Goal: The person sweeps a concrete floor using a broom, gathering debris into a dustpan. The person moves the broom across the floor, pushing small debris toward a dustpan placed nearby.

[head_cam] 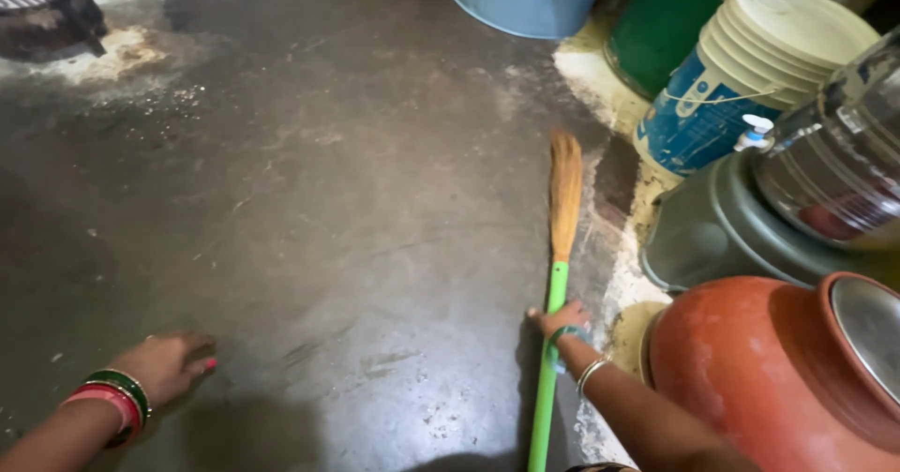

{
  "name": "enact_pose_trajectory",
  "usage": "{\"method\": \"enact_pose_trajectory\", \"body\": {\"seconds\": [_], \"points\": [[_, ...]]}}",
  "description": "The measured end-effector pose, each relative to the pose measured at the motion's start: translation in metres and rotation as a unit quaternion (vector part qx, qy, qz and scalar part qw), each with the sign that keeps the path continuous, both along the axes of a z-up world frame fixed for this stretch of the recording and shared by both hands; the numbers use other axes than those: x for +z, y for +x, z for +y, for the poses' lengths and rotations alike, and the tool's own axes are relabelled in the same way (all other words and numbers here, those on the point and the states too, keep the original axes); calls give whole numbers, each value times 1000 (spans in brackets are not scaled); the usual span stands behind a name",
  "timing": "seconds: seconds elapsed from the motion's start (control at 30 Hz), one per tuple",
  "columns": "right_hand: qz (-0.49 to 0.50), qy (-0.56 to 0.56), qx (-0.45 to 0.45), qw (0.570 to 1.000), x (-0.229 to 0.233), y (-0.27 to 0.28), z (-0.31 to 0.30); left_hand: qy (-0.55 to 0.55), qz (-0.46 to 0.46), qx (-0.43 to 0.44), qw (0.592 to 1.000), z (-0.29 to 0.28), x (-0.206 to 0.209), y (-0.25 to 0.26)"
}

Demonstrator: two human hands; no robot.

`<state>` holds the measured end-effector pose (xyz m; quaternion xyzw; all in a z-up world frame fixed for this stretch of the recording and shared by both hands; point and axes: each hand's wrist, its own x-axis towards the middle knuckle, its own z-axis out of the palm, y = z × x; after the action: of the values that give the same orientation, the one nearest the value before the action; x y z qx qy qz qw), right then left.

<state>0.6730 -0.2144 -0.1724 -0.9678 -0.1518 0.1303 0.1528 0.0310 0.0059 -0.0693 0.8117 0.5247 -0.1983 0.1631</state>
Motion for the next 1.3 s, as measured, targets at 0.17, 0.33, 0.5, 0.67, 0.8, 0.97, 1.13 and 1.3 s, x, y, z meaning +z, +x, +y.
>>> {"method": "enact_pose_trajectory", "body": {"seconds": [0.17,0.33,0.5,0.67,0.8,0.97,1.13,1.3], "points": [[-72,86,17,994,-34,2,-15,-27,28,21,999,4,3,10],[-156,175,-7,972,-22,44,-7,1,-16,-15,1000,12,3,19],[-110,142,-26,983,33,110,23,-12,-16,-2,1000,14,-2,21],[-110,58,8,992,57,133,93,-23,-11,21,999,6,-11,0],[-30,74,36,996,66,130,159,-19,-21,24,999,0,-18,-19],[-61,35,176,982,55,82,229,-17,-11,48,999,-11,-7,-36],[-30,61,293,954,65,-17,281,-7,-8,53,999,-11,12,-36],[75,67,345,933,106,-135,285,26,-48,32,998,-1,24,-35]]}}
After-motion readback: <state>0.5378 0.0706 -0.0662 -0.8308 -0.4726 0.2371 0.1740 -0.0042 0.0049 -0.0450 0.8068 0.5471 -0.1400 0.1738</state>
